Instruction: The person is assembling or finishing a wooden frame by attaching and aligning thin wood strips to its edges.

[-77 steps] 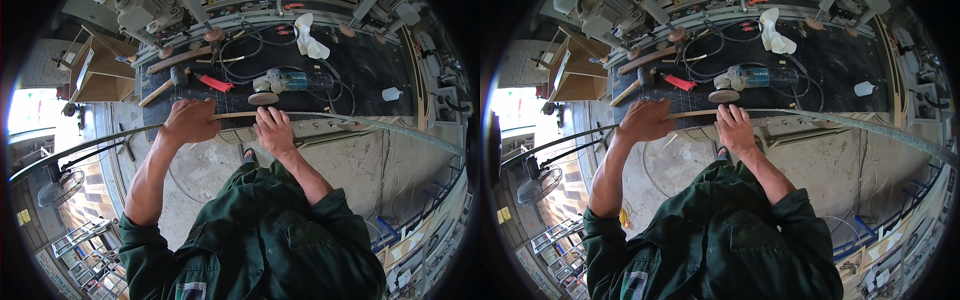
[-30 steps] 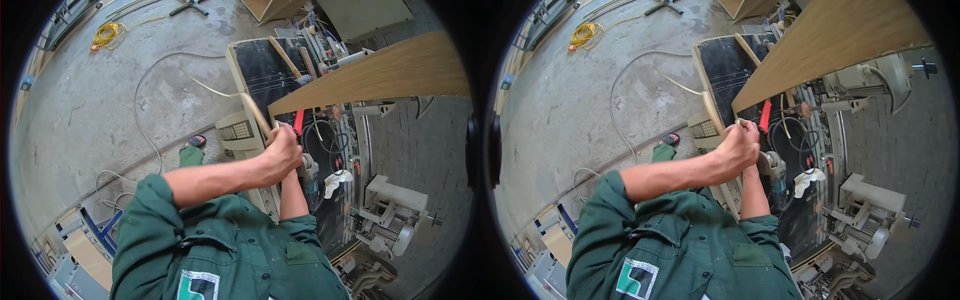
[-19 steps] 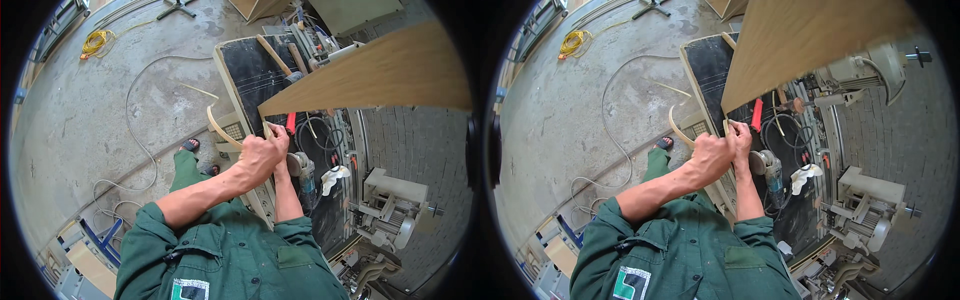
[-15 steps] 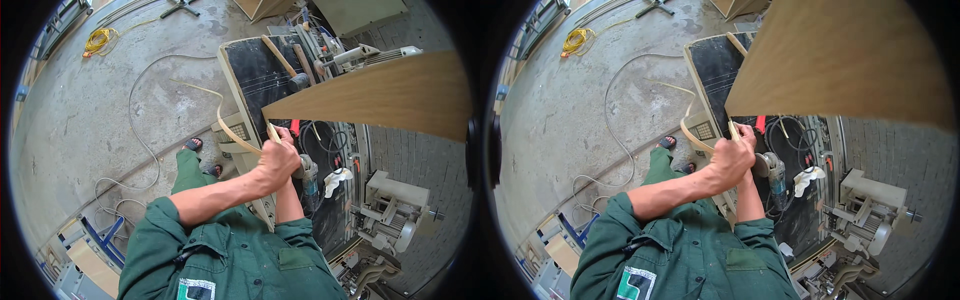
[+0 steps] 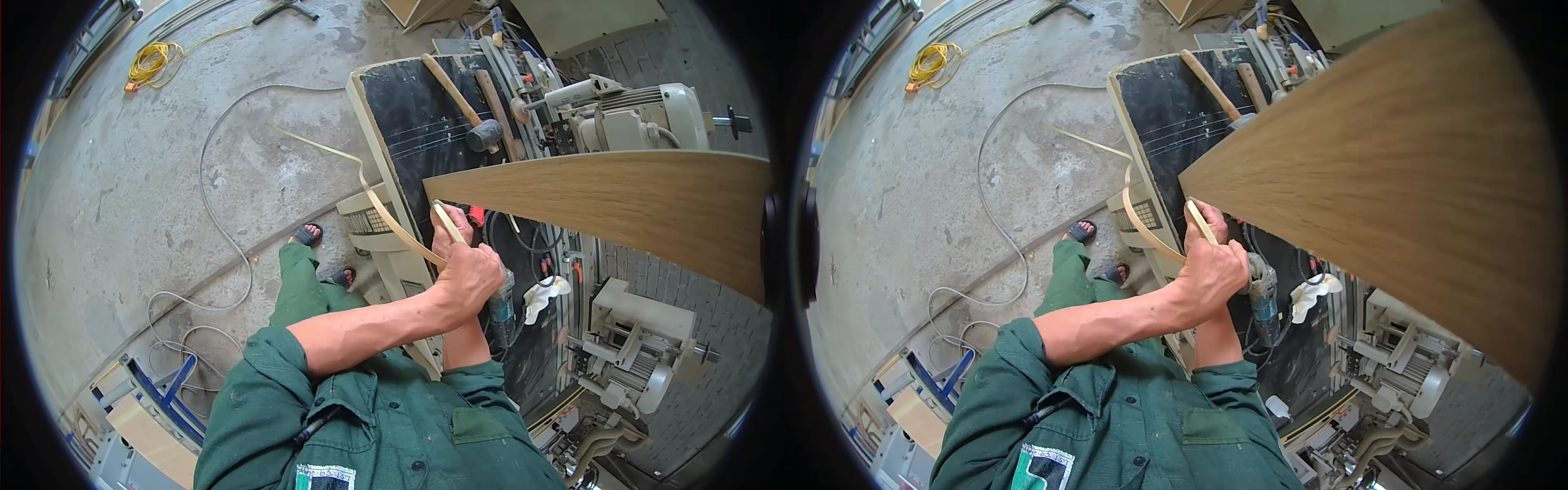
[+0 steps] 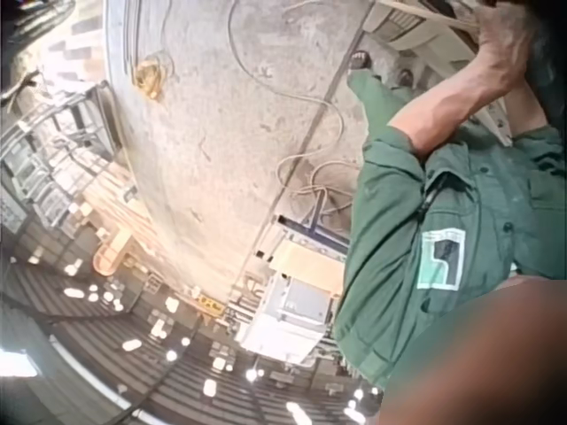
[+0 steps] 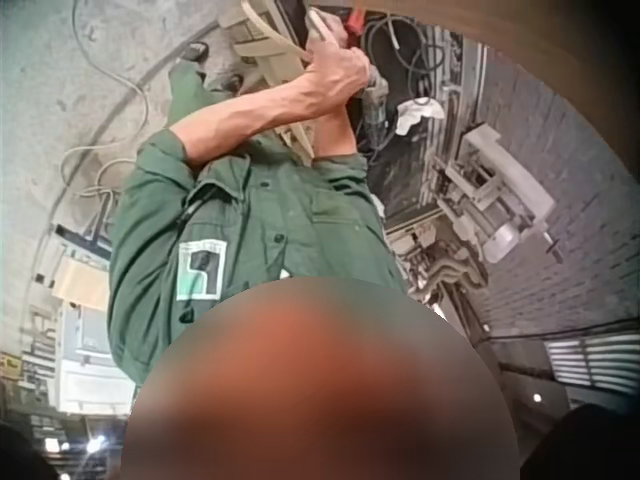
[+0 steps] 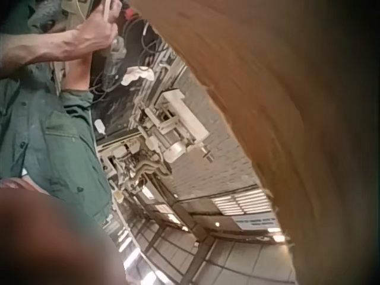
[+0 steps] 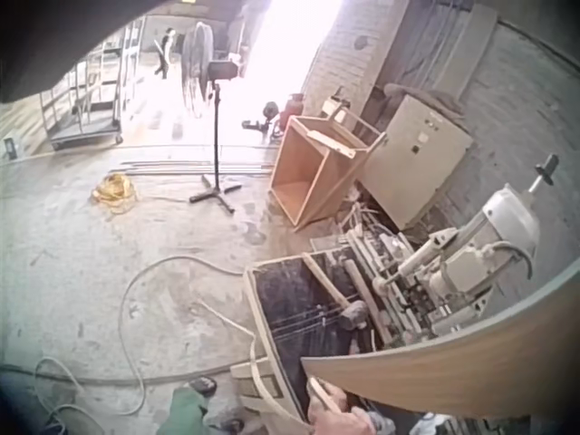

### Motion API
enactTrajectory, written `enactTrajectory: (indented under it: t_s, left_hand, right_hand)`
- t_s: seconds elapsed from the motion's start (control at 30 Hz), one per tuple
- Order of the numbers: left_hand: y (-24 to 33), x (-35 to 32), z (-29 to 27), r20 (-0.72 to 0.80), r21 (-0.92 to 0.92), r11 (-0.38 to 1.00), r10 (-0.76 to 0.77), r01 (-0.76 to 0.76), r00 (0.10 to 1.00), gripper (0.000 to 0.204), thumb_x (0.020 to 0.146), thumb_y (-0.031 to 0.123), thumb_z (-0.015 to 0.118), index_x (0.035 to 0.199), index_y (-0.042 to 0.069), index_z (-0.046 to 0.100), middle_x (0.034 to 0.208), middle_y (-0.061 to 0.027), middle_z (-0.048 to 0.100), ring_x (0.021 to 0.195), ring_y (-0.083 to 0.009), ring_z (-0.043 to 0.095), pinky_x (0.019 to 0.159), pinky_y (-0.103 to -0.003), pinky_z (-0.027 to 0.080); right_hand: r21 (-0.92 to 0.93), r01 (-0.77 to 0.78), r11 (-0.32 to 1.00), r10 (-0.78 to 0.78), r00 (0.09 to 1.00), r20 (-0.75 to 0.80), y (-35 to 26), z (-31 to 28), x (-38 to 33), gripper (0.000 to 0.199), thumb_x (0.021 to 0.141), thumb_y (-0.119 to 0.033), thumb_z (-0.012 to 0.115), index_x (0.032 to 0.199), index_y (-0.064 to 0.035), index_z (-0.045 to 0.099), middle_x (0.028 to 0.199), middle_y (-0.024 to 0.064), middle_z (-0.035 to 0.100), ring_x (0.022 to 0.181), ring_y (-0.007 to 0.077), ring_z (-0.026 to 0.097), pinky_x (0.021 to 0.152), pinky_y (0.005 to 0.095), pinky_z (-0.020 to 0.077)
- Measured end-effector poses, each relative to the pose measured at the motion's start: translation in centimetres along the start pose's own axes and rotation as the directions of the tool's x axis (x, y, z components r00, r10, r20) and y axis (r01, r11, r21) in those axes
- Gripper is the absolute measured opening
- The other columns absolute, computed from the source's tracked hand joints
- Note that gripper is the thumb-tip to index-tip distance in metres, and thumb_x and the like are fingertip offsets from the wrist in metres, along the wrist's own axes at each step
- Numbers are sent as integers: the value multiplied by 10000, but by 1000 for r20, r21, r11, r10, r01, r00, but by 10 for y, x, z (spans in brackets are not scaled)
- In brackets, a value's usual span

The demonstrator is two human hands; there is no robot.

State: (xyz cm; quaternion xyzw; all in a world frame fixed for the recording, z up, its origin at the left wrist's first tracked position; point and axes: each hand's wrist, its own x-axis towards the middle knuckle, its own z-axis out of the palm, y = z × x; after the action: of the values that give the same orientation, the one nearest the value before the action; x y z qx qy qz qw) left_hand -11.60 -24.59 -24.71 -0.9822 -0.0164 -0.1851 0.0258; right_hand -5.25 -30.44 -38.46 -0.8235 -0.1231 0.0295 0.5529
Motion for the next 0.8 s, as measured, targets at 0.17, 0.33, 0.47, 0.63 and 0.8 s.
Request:
enactTrajectory:
  t_s: [0.17, 0.33, 0.47, 0.63, 0.8]
  left_hand:
    - [57, -63, 69, 351, -104, 995, 47, -11, 935, 301, 879, 100, 610, 1020, -141, 721, 1199, -317, 680, 1125, -493, 629, 1061, -714, 459]
    - [29, -18, 70, 195, 174, 977, 88, -122, 977, 310, 888, 105, 646, 1049, -141, 744, 1075, -251, 727, 998, -402, 671, 1057, -657, 499]
    - [34, -3, 65, 190, 239, 966, -142, 94, 971, 231, 938, 91, 681, 1019, -118, 734, 944, -172, 713, 885, -296, 681, 934, -512, 540]
    - [26, -3, 65, 193, 172, 984, -77, 43, 978, 136, 926, 26, 701, 956, -96, 754, 994, -198, 705, 967, -342, 690, 864, -482, 570]
    - [21, -1, 67, 267, 42, 996, 62, -76, 962, 92, 886, -7, 707, 905, -86, 748, 976, -173, 710, 949, -349, 688, 880, -517, 561]
  right_hand:
    - [19, -13, 1000, 13, 1000, -5, 26, -12, -1, 175, 981, -147, 822, 1043, 3, 756, 969, 1, 677, 852, 79, 571, 742, 264, 446]
    - [-89, -197, 976, 205, 975, 87, -14, -9, 0, 178, 963, -147, 841, 1003, 5, 758, 938, 2, 671, 835, 80, 565, 739, 262, 442]
    - [77, -274, 959, 272, 962, 31, -21, -3, 1, 201, 962, -161, 843, 961, 14, 744, 887, 3, 659, 798, 78, 550, 721, 256, 428]
    - [-2, -312, 950, 312, 950, -16, -10, -1, 3, 264, 955, -203, 859, 892, 5, 710, 819, -19, 594, 728, 74, 502, 641, 281, 385]
    - [-86, -274, 958, 273, 962, -20, -4, -3, 3, 273, 947, -222, 870, 873, -13, 711, 787, -34, 561, 686, 58, 459, 602, 275, 348]
